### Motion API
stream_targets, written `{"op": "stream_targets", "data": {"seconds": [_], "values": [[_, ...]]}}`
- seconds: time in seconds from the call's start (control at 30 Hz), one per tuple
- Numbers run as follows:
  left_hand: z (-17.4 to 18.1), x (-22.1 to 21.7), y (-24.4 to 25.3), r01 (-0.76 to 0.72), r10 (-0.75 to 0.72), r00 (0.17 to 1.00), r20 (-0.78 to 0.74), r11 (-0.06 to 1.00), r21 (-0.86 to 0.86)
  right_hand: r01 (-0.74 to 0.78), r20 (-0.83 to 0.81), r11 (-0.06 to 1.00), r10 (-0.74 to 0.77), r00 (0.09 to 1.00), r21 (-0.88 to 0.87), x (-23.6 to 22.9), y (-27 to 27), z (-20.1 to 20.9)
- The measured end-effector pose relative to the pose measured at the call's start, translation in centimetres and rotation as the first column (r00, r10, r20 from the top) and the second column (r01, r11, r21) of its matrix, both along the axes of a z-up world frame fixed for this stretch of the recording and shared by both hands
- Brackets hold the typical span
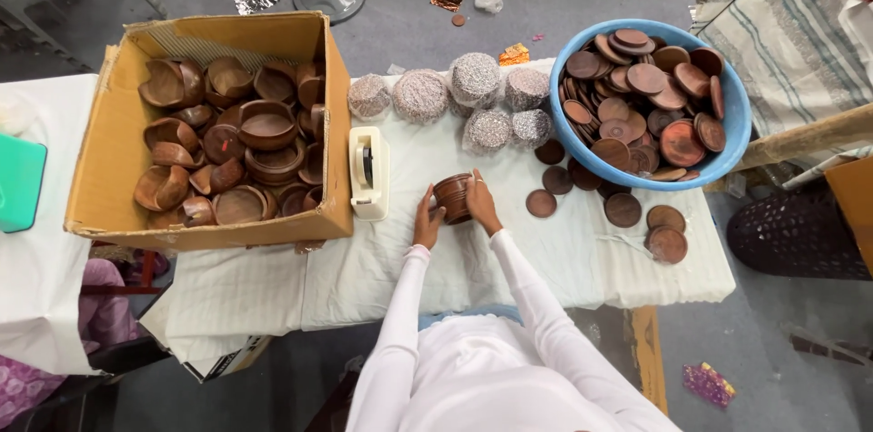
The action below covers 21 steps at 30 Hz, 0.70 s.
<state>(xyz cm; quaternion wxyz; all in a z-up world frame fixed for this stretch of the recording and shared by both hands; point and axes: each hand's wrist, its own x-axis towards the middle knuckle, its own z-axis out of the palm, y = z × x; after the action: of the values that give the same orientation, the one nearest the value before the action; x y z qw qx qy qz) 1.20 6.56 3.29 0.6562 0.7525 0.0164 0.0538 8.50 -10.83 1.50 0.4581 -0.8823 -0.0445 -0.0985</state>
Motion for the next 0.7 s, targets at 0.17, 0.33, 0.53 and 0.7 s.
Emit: {"op": "stream_targets", "data": {"seconds": [0.17,0.33,0.53,0.7], "values": [[-0.3,-1.0,0.1,0.044,-0.048,0.991,-0.125,0.999,-0.028,0.088,-0.482,0.967,0.039,0.875,0.238,-1.6,-1.1,3.4],[-4.5,0.9,-2.1,0.011,0.018,0.975,-0.220,0.991,0.131,0.057,-0.227,0.981,-0.100,0.969,-0.185,-5.7,1.6,8.7],[1.9,0.7,-2.5,-0.254,0.257,0.965,-0.050,0.965,0.067,-0.118,0.032,0.892,0.147,0.989,-0.437,-7.6,4.0,11.0],[3.3,0.2,-1.9,-0.215,0.210,0.972,-0.107,0.976,-0.037,-0.183,0.018,0.967,0.189,0.982,-0.177,-5.0,3.6,7.9]]}}
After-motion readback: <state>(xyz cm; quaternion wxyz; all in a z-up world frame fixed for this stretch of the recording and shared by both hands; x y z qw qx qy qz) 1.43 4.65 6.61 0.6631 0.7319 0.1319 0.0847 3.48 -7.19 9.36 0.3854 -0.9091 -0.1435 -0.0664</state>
